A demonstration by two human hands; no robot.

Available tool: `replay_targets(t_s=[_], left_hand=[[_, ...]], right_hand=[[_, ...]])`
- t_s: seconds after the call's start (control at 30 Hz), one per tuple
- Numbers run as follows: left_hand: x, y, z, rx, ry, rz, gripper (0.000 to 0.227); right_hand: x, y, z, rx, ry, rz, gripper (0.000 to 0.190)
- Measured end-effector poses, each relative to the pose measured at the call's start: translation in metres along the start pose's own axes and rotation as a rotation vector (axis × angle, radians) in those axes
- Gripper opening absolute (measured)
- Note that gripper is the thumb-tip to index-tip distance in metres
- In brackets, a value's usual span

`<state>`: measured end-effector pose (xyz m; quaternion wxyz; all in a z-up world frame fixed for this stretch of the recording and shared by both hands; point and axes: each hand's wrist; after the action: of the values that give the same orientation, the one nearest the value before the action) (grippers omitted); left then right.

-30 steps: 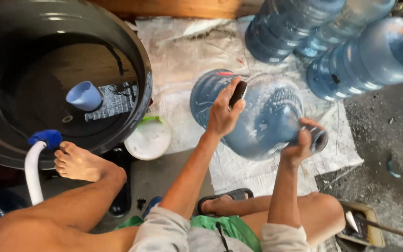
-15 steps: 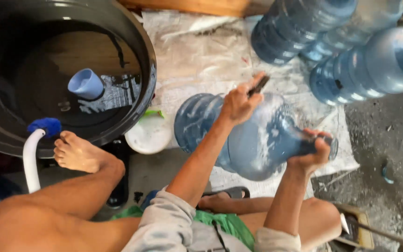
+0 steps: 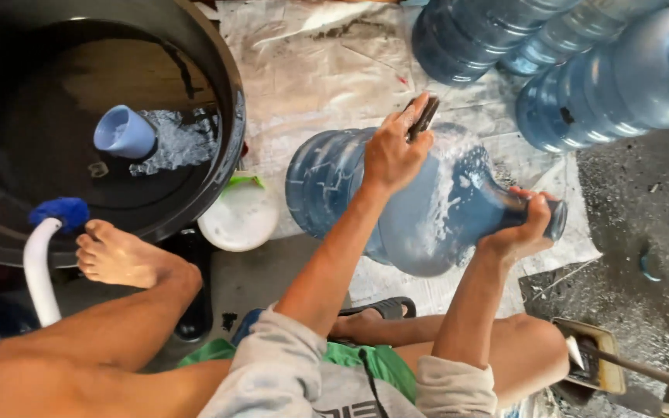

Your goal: The person scrubs the exterior of a large blue water jug using a black sponge and a white cleaning solution. They rotate the jug to clean different sides and the neck area, then rinse the sponge in a nearby bucket.

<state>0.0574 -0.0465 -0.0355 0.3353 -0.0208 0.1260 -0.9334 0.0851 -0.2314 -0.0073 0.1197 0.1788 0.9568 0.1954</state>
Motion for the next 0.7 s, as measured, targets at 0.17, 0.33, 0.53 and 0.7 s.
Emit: replay_targets(t_s=[0.17,0.33,0.53,0.7], left_hand=[[0.133,-0.002,-0.003,0.051,0.249,0.239,0.052],[0.067,-0.004,-0.005,-0.034,0.304,0.298,0.05],[-0.006,-0.024,0.014,-0.101,0.068,-0.13,0.058],[0.119,-0.04,0.041,-0.061,0.294,-0.001,0.072]], right_hand=[[-0.001,0.032,-0.005,0.148,-0.017,0.103,0.03],[0.017,0.039,-0.021,0.131,-0.065,0.009,0.013],[0.016,0.046,-0.013,0.07,-0.044,0.023,0.02],[-0.02,0.021,0.01,0.087,-0.027,0.064,0.016]])
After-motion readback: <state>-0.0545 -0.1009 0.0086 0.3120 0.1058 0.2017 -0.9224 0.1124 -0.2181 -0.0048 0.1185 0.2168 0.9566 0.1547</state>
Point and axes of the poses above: each hand's wrist, its own x-axis away from the middle knuckle, its own y-axis out of the palm, z = x × y
